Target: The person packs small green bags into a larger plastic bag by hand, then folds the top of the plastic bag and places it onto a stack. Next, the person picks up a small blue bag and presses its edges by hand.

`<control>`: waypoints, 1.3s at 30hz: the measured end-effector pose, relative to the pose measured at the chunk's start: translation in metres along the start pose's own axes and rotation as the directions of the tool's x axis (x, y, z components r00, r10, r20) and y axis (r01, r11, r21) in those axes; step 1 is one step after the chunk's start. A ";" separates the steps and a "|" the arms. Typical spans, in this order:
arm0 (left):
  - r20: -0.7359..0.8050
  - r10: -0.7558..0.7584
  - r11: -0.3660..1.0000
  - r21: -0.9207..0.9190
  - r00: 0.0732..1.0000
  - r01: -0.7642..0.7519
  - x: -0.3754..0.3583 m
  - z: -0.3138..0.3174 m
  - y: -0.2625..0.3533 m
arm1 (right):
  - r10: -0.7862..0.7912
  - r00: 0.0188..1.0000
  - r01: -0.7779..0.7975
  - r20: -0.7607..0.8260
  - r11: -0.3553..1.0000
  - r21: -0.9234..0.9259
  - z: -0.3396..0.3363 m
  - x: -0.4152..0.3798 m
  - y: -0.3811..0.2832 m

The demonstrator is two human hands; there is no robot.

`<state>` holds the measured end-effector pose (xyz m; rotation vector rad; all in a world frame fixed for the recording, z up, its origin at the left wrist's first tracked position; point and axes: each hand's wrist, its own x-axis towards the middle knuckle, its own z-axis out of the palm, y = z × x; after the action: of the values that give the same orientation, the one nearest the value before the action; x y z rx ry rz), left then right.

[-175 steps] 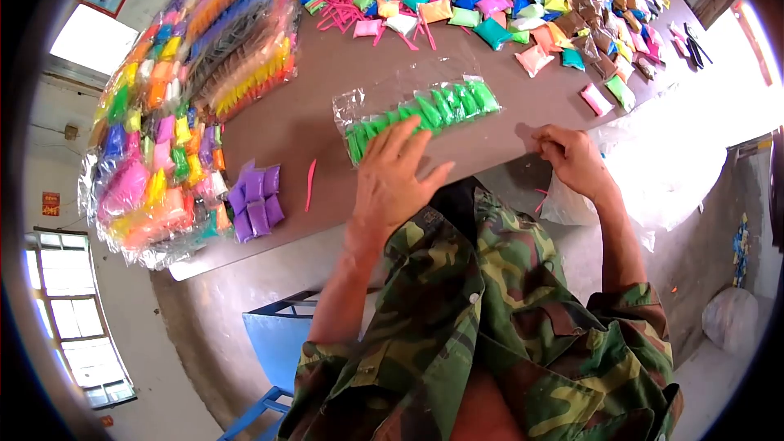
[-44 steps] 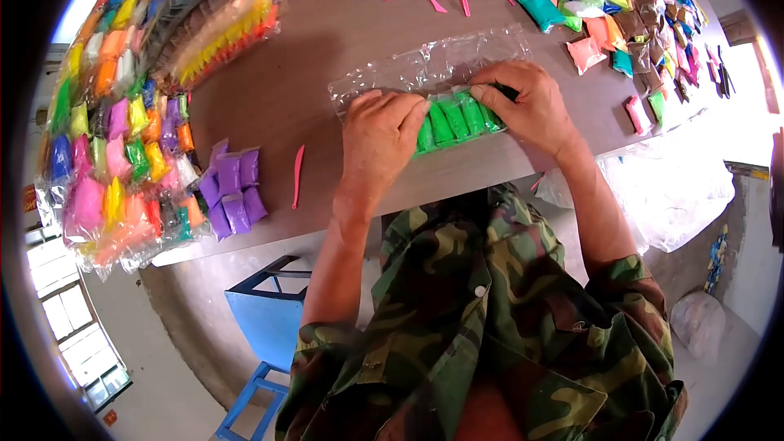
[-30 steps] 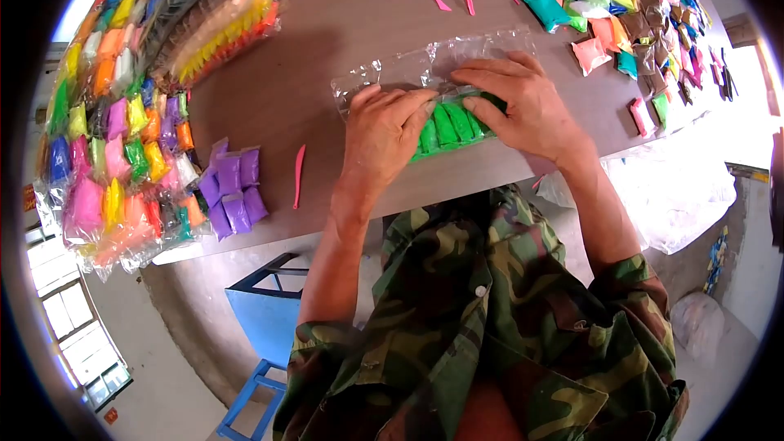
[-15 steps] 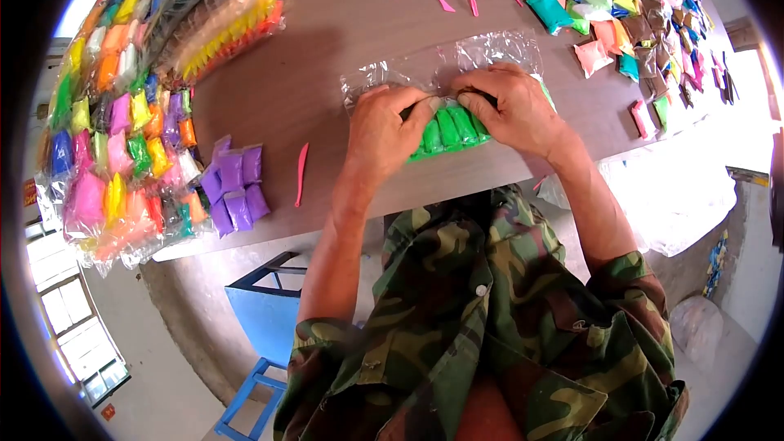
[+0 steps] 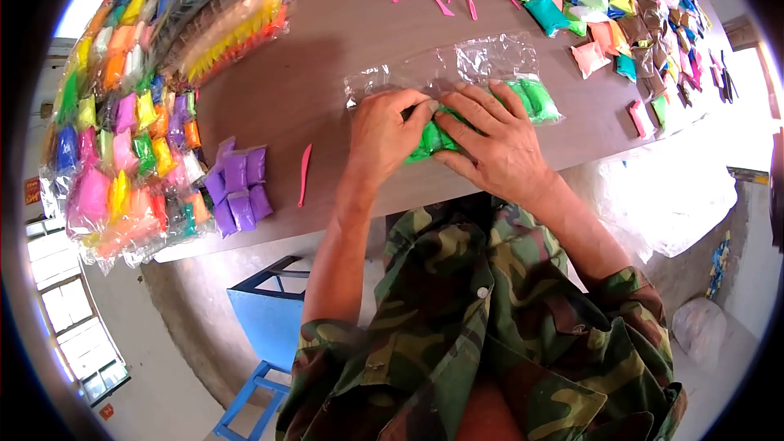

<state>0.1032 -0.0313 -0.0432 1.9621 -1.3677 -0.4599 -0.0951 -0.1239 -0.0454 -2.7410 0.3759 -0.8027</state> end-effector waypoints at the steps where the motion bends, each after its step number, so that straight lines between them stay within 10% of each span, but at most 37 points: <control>1: 0.013 -0.034 0.999 -0.029 0.999 0.035 0.001 0.000 0.001 | 0.001 1.000 -0.001 -0.001 1.000 -0.001 0.001 0.000 0.000; 11: -0.103 -0.064 0.982 -0.184 0.993 0.044 0.007 -0.009 0.000 | 0.034 0.998 -0.034 0.043 0.999 0.006 0.007 -0.002 0.001; 13: -0.307 0.400 0.904 0.288 0.864 -0.316 0.024 -0.017 -0.023 | 0.032 0.999 -0.032 0.034 0.999 0.006 0.007 -0.003 -0.001; 17: -0.319 0.358 0.871 0.452 0.878 -0.191 0.040 -0.034 -0.052 | 0.033 0.999 -0.033 0.031 0.999 0.007 0.006 -0.002 -0.001; 19: -0.021 -0.122 0.978 0.167 0.992 0.124 0.042 -0.043 -0.056 | 0.032 0.999 -0.032 0.033 0.999 0.012 0.007 -0.002 0.000; 29: 0.056 0.004 0.996 -0.087 0.998 0.001 -0.004 -0.072 -0.018 | 0.012 1.000 -0.012 -0.009 1.000 0.027 0.010 0.000 0.002; 34: -0.172 0.401 0.912 0.171 0.900 -0.373 -0.040 -0.054 -0.009 | 0.001 1.000 -0.001 -0.017 1.000 0.008 0.011 0.000 0.002; 39: -0.031 0.521 0.790 0.394 0.853 -0.469 -0.066 -0.051 -0.004 | 0.044 0.998 -0.043 0.050 0.999 -0.028 0.008 -0.002 -0.002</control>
<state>0.1133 0.0474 -0.0165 1.7638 -1.9049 0.2043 -0.0918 -0.1203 -0.0523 -2.7618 0.4376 -0.7215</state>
